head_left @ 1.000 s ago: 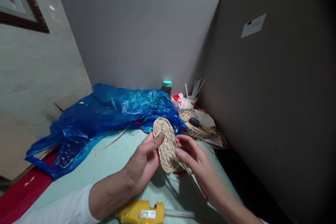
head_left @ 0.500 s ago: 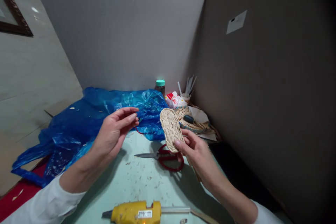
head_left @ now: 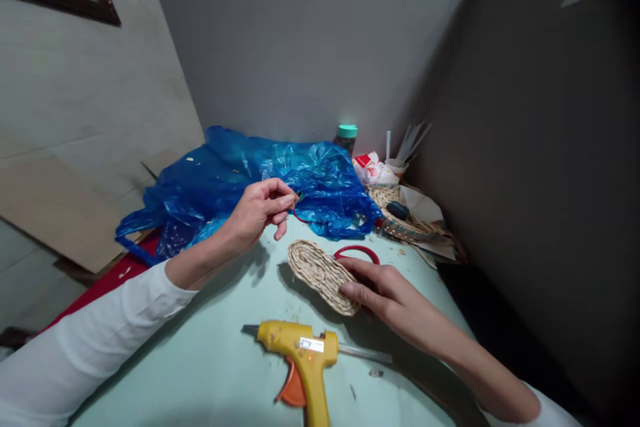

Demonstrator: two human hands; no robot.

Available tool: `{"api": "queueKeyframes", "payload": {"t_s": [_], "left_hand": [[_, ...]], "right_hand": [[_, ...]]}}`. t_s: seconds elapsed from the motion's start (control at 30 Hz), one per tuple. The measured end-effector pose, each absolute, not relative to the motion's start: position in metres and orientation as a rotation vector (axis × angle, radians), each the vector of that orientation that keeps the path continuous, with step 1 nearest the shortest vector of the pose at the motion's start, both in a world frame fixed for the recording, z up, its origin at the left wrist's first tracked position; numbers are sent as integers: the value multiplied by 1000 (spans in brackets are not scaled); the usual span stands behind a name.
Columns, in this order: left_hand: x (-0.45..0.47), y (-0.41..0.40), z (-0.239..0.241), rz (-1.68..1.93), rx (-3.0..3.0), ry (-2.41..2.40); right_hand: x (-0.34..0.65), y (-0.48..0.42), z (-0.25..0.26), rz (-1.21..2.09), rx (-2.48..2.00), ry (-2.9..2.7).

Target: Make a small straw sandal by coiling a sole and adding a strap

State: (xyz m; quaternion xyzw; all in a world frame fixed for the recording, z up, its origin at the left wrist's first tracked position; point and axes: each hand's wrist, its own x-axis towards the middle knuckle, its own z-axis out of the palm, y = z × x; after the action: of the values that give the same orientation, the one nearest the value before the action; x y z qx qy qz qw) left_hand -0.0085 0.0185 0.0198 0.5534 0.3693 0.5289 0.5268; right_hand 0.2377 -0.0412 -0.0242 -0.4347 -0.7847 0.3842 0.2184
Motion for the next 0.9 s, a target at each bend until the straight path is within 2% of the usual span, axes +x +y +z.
{"api": "queueKeyframes", "payload": {"t_s": [0.23, 0.4, 0.63, 0.9], "left_hand": [[-30, 5, 2, 1201, 1338, 887], [-38, -5, -3, 1163, 1225, 887], [-33, -20, -6, 1071, 1214, 864], [-12, -43, 4, 1031, 1459, 702]], "right_hand": [[221, -44, -27, 783, -1213, -2420], [222, -45, -20, 443, -1215, -2282], [227, -42, -1, 821, -1110, -1753], [186, -52, 8, 1007, -988, -1584]]}}
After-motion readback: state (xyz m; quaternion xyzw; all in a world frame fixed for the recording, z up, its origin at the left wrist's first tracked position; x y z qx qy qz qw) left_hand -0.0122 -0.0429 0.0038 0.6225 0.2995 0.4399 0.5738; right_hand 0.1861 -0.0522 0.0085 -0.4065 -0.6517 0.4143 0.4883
